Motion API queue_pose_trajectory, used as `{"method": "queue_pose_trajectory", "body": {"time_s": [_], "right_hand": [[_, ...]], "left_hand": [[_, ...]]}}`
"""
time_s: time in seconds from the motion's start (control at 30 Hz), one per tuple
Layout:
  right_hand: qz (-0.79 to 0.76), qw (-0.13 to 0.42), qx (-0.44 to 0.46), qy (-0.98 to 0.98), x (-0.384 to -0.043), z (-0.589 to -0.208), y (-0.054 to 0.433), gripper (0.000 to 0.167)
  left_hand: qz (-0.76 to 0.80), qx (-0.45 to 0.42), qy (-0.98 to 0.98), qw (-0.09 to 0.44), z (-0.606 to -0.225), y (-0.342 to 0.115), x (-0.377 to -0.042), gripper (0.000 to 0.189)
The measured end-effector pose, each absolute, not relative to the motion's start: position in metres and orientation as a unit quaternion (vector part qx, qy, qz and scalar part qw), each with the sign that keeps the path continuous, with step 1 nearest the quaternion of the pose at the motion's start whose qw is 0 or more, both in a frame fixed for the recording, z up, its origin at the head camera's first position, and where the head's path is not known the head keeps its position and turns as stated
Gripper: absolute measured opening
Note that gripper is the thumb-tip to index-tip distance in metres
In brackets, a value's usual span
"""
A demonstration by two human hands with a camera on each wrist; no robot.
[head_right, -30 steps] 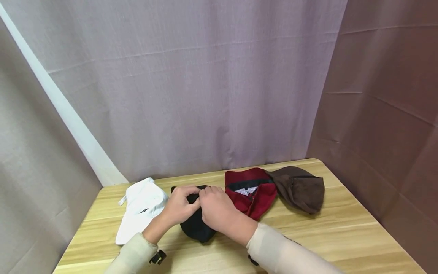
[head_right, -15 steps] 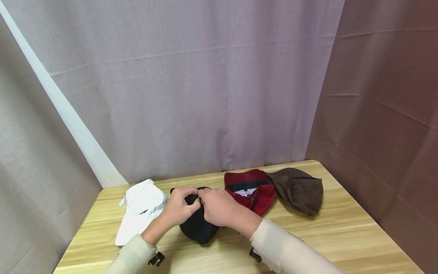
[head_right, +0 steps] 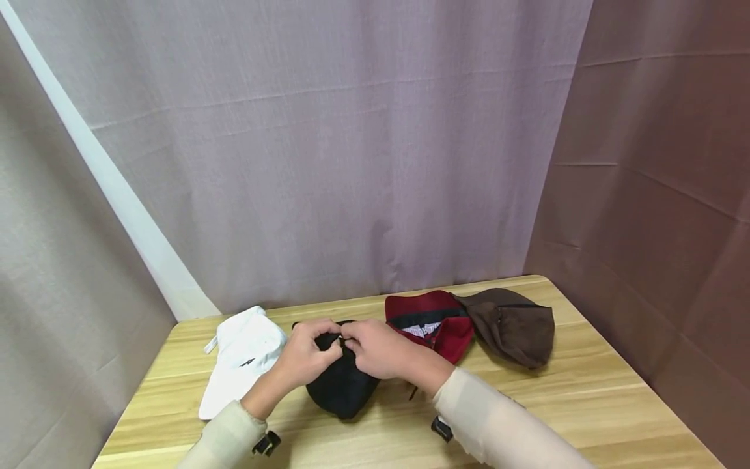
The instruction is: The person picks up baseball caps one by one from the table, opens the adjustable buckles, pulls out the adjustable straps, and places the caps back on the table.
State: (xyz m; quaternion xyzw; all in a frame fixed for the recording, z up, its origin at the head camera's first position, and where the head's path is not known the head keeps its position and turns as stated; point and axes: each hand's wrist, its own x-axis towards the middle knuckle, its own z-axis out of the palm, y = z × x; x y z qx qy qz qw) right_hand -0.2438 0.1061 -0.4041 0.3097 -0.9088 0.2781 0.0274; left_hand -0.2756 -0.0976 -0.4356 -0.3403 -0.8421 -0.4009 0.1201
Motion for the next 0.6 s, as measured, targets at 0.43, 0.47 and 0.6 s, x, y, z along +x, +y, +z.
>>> {"method": "queue_pose_trajectory", "body": {"time_s": [0.43,0.47,0.6], "right_hand": [[0.296,-0.02,0.282,-0.912,-0.2475,-0.403,0.1154,0.023],[0.287,-0.011,0.278,-0.917,-0.2464,-0.4028,0.1141,0.022],[0.231,0.027,0.258,-0.938,-0.2399,-0.4002,0.107,0.02]], "left_hand": [[-0.381,-0.354,-0.846,0.118,-0.4322,-0.0931,-0.2734,0.022],[-0.38,-0.355,-0.846,0.118,-0.4318,-0.0927,-0.2733,0.022],[-0.372,-0.362,-0.847,0.114,-0.4301,-0.0897,-0.2732,0.022]]}}
